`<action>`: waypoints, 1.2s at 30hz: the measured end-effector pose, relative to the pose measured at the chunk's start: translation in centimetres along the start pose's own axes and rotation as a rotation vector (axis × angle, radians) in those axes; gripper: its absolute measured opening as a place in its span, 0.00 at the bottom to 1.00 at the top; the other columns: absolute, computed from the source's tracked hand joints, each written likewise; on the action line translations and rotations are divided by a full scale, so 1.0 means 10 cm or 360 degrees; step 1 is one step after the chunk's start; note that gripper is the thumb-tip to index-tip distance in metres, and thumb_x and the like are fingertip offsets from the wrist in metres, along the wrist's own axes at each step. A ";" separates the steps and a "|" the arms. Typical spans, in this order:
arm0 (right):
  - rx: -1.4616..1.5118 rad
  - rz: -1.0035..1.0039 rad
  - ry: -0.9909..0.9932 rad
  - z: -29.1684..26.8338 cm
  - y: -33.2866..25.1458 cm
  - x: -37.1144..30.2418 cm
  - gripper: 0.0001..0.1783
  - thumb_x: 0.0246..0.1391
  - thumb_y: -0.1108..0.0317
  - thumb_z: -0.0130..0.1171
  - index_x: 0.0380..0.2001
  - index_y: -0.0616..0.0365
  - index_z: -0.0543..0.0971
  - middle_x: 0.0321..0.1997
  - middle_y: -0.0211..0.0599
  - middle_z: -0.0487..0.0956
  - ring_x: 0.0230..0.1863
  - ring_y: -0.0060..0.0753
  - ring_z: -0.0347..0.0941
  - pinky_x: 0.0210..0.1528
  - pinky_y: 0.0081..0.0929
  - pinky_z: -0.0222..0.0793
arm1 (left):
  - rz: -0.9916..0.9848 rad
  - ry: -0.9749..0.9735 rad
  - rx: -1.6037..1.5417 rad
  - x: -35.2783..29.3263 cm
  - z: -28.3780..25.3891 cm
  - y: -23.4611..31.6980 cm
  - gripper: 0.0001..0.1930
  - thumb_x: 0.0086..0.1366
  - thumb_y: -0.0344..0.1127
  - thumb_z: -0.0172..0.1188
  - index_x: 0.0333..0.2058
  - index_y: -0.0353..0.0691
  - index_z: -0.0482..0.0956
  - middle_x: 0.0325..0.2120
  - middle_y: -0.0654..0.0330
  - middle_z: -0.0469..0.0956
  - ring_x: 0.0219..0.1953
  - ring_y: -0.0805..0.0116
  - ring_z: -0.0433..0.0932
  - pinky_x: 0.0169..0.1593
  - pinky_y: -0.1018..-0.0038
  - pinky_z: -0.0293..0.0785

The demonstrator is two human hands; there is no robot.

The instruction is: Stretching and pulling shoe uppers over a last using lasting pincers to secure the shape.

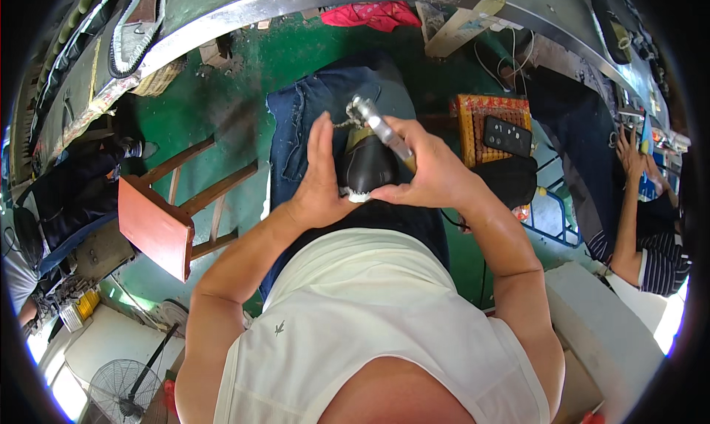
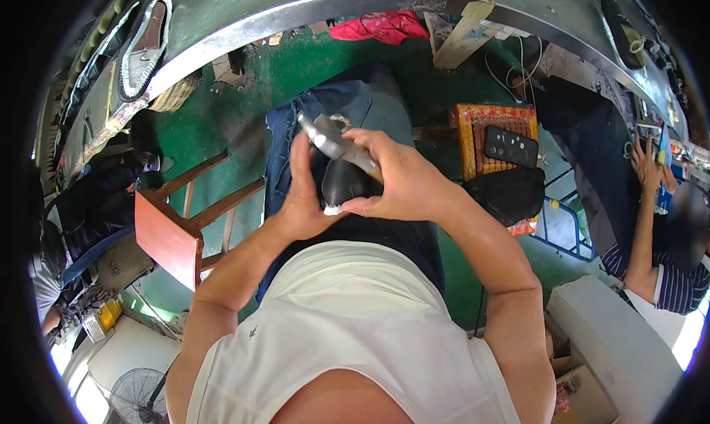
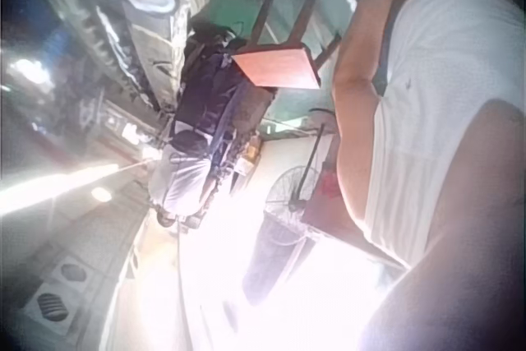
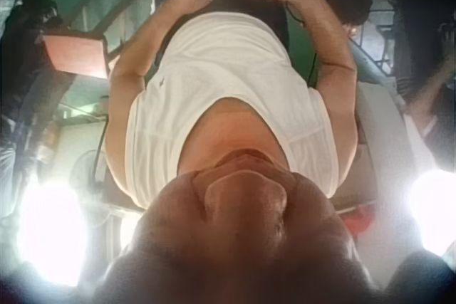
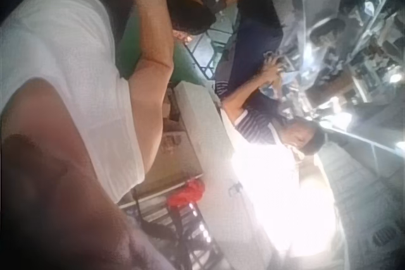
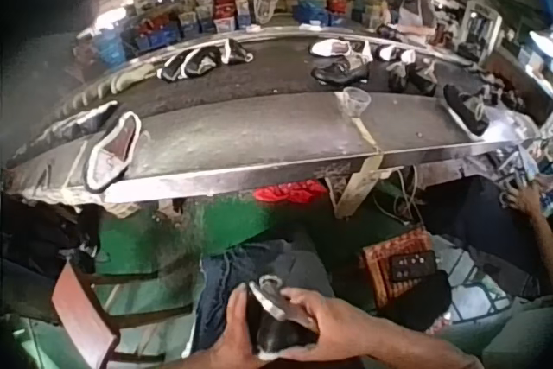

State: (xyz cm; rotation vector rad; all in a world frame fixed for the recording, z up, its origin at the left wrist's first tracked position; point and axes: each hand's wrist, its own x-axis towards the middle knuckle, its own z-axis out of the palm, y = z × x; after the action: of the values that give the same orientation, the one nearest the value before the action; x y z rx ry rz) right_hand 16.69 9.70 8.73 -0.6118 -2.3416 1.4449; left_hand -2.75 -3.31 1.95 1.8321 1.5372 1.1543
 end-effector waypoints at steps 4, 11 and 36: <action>-0.0146 -0.0193 0.0108 0.07 0.10 0.05 0.42 0.38 0.61 0.79 0.54 0.63 0.65 0.60 0.51 0.73 0.50 0.53 0.78 0.52 0.38 0.74 | -0.0368 -0.0188 -0.0248 -0.11 0.13 -0.14 0.52 0.52 0.36 0.77 0.69 0.33 0.51 0.63 0.39 0.63 0.66 0.42 0.66 0.68 0.59 0.64; 0.0327 0.0160 0.0581 0.13 0.49 0.21 0.39 0.44 0.64 0.78 0.54 0.64 0.67 0.54 0.48 0.79 0.53 0.33 0.77 0.58 0.33 0.72 | -0.0539 0.0191 -0.0175 0.02 0.16 -0.07 0.32 0.69 0.45 0.61 0.64 0.30 0.65 0.59 0.41 0.68 0.60 0.49 0.71 0.63 0.61 0.66; 0.0877 0.1215 0.0039 0.30 0.85 -0.21 0.25 0.46 0.75 0.65 0.49 0.68 0.71 0.33 0.37 0.75 0.28 0.27 0.73 0.28 0.25 0.72 | -0.1892 -0.0502 -0.1324 0.15 -0.28 -0.23 0.25 0.69 0.42 0.60 0.59 0.33 0.74 0.50 0.51 0.81 0.50 0.60 0.80 0.47 0.64 0.81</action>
State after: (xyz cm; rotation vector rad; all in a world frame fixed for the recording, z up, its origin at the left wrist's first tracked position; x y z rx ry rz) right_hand 18.63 9.71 -0.38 -1.4107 -1.5962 2.2441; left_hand -6.31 -1.72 2.06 0.3484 1.2767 0.6522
